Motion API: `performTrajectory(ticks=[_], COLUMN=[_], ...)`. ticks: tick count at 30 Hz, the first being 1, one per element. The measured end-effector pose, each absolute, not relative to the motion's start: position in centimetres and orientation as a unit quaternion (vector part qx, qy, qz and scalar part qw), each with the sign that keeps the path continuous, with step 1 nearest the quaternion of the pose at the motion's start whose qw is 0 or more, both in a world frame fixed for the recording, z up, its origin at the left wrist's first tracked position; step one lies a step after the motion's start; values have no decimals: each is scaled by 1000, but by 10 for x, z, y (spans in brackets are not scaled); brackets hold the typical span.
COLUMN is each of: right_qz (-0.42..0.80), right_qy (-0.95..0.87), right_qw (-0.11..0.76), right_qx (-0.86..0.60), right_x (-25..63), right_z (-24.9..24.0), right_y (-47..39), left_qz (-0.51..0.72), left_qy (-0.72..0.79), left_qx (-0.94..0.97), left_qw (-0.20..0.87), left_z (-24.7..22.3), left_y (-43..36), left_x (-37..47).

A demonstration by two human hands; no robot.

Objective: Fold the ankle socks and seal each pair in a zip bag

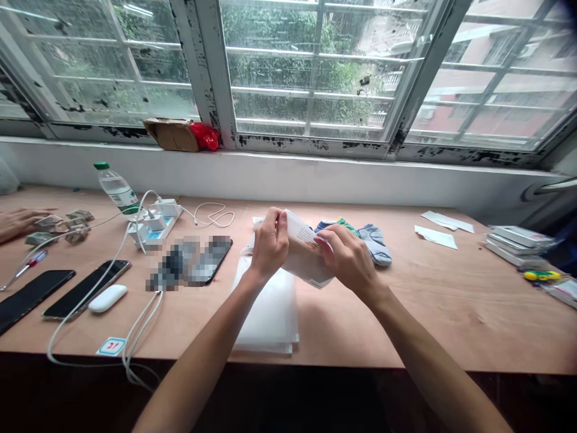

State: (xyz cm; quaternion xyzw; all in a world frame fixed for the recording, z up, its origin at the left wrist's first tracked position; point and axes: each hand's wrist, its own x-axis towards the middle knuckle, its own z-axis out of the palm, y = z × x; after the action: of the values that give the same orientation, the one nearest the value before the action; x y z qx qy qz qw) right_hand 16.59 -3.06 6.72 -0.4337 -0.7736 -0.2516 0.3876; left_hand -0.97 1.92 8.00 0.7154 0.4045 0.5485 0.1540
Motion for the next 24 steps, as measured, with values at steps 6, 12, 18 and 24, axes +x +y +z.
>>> performTrajectory(ticks=[6,12,18,24], right_qz=[-260,-276,-332,-272], right_qy=[-749,-732,-719,-713], right_qw=[426,426,412,444], right_qx=[-436,-454,-451,-470], right_x=[165,166,167,164], right_z=[62,58,49,51], right_y=[-28,-26,-28,-23], left_qz=[550,548,552,549], left_qy=[413,411,417,417], left_qx=[711,713,707,711], left_qw=[147,148,143,138], left_z=[78,77,77,76], left_y=[15,13,11,9], left_x=[-7,-4,0,2])
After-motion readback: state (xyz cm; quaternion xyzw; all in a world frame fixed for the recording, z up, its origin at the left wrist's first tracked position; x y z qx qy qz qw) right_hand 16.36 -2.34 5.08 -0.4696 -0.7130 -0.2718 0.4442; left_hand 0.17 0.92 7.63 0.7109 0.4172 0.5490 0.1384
